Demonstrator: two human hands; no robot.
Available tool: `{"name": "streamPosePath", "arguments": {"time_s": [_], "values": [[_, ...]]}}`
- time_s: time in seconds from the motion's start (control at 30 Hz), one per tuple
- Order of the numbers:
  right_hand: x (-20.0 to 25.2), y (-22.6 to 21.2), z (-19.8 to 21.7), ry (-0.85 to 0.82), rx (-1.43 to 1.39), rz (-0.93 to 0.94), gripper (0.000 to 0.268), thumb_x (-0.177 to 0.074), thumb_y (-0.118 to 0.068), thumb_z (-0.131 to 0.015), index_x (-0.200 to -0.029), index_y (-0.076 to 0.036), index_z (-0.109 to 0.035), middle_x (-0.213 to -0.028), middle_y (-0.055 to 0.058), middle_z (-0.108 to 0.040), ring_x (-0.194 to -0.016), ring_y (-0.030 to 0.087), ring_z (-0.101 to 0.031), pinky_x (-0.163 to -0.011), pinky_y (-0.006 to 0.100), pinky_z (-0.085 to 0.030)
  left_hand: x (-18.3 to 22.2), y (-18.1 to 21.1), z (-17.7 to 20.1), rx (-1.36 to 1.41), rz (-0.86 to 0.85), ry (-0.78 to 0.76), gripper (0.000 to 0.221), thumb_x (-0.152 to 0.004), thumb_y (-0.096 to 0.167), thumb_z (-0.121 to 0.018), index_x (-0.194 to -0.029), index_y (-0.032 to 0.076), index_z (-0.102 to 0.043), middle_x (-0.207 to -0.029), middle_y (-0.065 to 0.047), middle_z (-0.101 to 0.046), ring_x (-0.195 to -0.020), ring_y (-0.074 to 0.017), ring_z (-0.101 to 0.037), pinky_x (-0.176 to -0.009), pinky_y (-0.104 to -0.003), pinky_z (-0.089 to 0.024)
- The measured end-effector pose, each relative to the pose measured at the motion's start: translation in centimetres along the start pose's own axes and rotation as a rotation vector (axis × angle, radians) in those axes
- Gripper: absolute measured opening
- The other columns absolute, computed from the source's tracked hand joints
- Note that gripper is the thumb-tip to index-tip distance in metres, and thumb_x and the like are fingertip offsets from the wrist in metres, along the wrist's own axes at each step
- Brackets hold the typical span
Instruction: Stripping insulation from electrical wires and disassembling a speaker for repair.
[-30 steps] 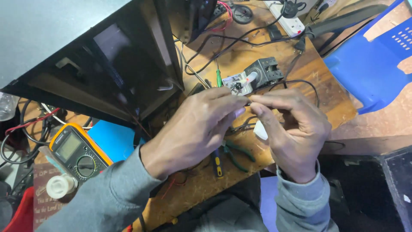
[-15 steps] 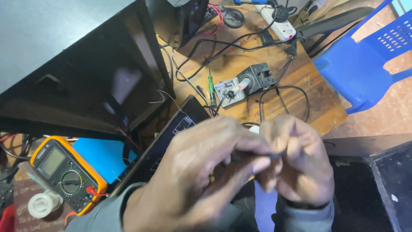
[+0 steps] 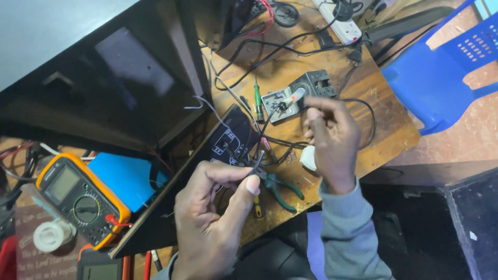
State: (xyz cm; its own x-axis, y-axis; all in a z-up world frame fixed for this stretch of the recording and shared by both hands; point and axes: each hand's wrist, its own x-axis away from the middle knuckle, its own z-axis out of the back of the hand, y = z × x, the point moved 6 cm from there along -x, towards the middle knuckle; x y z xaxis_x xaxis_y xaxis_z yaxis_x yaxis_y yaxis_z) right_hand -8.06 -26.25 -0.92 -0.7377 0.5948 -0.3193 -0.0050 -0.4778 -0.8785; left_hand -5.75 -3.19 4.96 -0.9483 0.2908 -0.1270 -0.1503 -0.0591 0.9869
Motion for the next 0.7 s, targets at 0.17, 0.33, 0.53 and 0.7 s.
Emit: {"name": "streamPosePath", "arguments": {"time_s": [0.17,0.33,0.53,0.7], "values": [[-1.7,1.8,-3.3,-0.210,0.386,0.402,0.035,-0.096,0.008,-0.053,-0.127,0.002,-0.068,-0.120,0.021,-0.073,-0.104,0.033,-0.070,-0.090,0.042,-0.056,0.0,-1.1,-0.9,0.268,0.112,-0.050,0.013,-0.092,0.016,-0.071,-0.096,0.004,-0.068,-0.079,-0.010,-0.077,-0.074,-0.0140,-0.077,-0.071,-0.025,-0.065],[-1.0,-0.1,-2.0,-0.092,-0.101,0.108,0.027,-0.097,0.005,-0.061,-0.122,-0.004,-0.065,-0.092,0.012,-0.068,-0.077,0.021,-0.067,-0.071,0.033,-0.060,-0.2,-3.4,-1.1,0.459,0.160,0.036,0.013,-0.090,0.011,-0.074,-0.098,0.001,-0.070,-0.082,-0.014,-0.078,-0.077,-0.0186,-0.079,-0.069,-0.026,-0.064],[2.2,-0.2,0.5,-0.062,-0.705,-0.278,0.035,-0.095,-0.032,-0.054,-0.108,-0.002,-0.066,-0.086,0.017,-0.068,-0.071,0.029,-0.068,-0.061,0.040,-0.061,-0.3,-3.9,-0.6,0.528,0.112,0.030,0.017,-0.092,0.010,-0.073,-0.105,-0.001,-0.073,-0.087,-0.013,-0.078,-0.079,-0.0199,-0.077,-0.072,-0.030,-0.066],[5.8,0.0,1.9,0.031,-0.913,-0.556,0.019,-0.093,-0.018,-0.070,-0.091,-0.015,-0.051,-0.067,0.013,-0.059,-0.054,0.023,-0.059,-0.043,0.027,-0.041,-0.6,-4.4,-0.5,0.594,0.100,0.025,0.018,-0.092,0.009,-0.073,-0.109,0.001,-0.075,-0.088,-0.010,-0.076,-0.077,-0.0175,-0.074,-0.071,-0.028,-0.063]]}}
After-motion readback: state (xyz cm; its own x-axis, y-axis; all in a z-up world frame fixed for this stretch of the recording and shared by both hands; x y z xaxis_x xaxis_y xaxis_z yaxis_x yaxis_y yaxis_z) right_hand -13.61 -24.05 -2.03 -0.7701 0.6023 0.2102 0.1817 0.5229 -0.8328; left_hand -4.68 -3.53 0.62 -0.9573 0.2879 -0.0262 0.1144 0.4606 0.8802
